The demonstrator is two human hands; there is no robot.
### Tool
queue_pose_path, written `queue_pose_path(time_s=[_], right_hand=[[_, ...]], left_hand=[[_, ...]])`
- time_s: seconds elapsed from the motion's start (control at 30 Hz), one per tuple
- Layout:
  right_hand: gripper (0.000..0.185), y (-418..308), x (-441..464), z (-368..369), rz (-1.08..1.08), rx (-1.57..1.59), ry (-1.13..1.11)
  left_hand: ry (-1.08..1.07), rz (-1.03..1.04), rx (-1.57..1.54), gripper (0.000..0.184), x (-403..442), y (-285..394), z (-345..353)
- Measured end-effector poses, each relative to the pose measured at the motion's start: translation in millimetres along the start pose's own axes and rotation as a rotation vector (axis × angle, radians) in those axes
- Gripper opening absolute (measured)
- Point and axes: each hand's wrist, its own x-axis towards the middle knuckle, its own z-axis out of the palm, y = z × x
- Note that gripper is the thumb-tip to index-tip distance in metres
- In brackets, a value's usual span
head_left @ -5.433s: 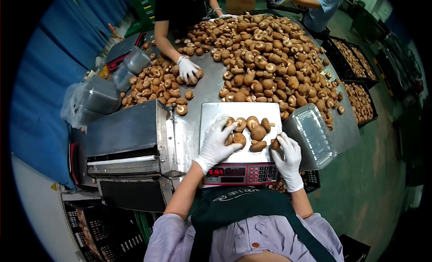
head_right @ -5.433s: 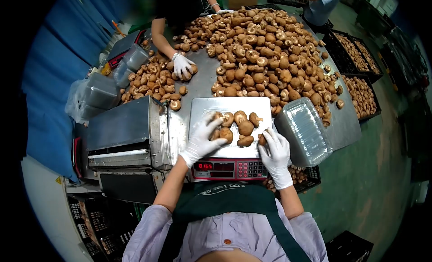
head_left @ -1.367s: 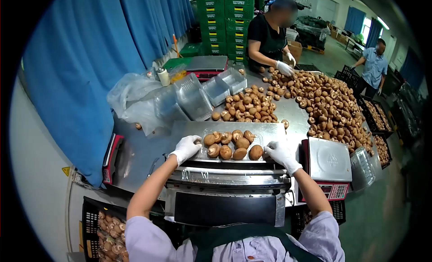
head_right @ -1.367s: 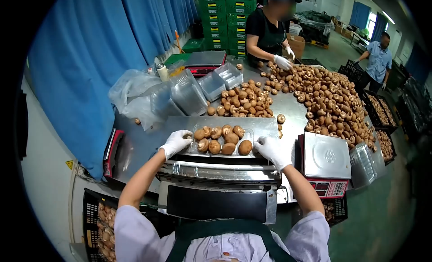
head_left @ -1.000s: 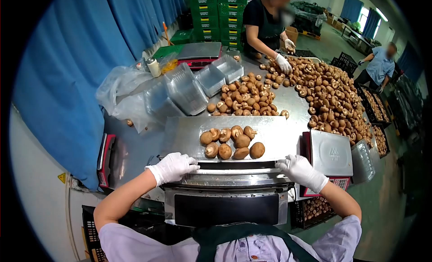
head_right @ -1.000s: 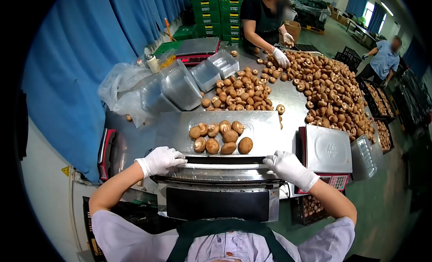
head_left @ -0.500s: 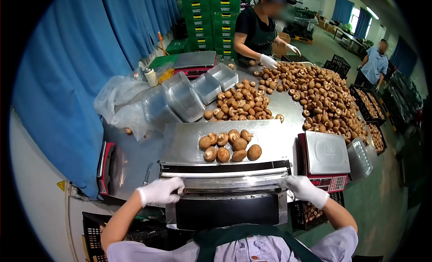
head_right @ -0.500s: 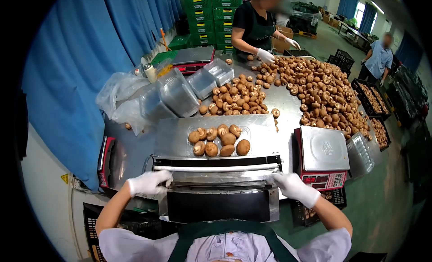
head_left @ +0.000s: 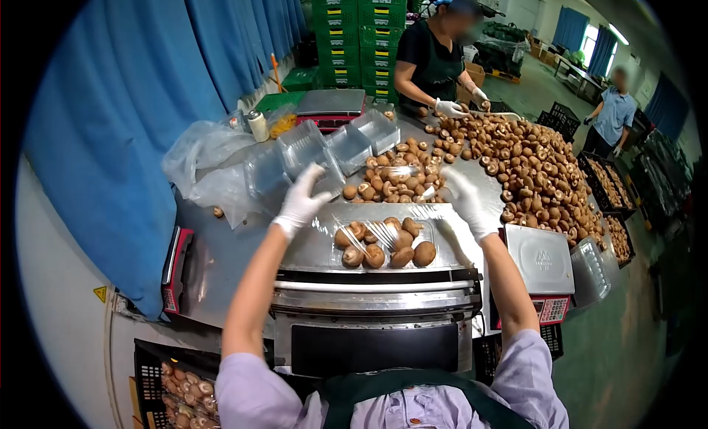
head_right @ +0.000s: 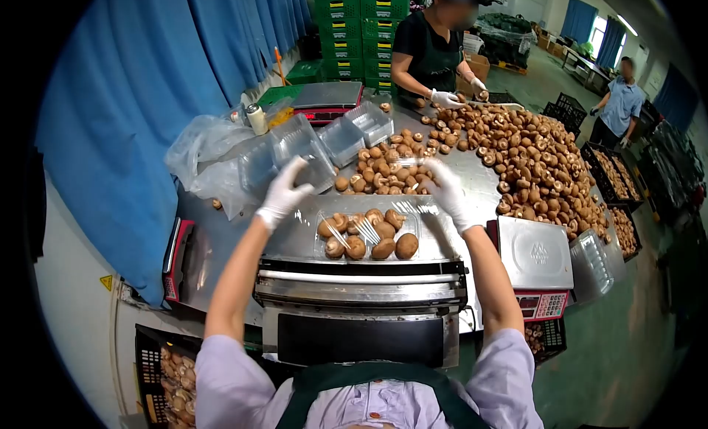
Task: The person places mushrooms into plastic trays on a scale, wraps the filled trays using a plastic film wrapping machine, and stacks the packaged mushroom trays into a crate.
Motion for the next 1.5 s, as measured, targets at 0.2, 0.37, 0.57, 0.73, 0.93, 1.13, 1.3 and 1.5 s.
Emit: queue_pose_path(time_s=[0.2, 0.37, 0.57, 0.73, 0.93, 1.13, 1.3, 1.5], right_hand=[[0.031, 30, -70, 27, 0.086, -0.006, -0.283], [0.031, -12, -84, -2, 0.89, 0.749, -0.353], [0.03, -5, -89, 3, 1.011, 0.471, -0.273], [0.03, -34, -88, 11, 0.494, -0.216, -0.288], [0.03, -62, -106, -3, 0.527, -0.003, -0.222], [0.014, -176, -255, -55, 0.58, 0.072, -0.391], [0.029, -175, -275, -43, 0.885, 0.23, -0.667], [0.032, -177, -224, -68, 0.936, 0.138, -0.427]], left_hand=[[-0.283, 0.229, 0.508, 0.046, -37, -51, 35], [-0.712, -0.523, -0.125, 0.052, -49, -39, 10], [-0.311, -0.95, -0.814, 0.045, -73, -13, 6], [-0.362, -0.807, -0.221, 0.028, -70, 6, 12], [-0.13, -0.491, -0.238, 0.039, -107, 13, 35], [-0.428, -0.107, 0.165, 0.026, -286, 80, -6], [-0.482, -1.212, -0.371, 0.038, -330, 65, 20], [-0.07, -0.899, -0.192, 0.025, -306, 84, 0]])
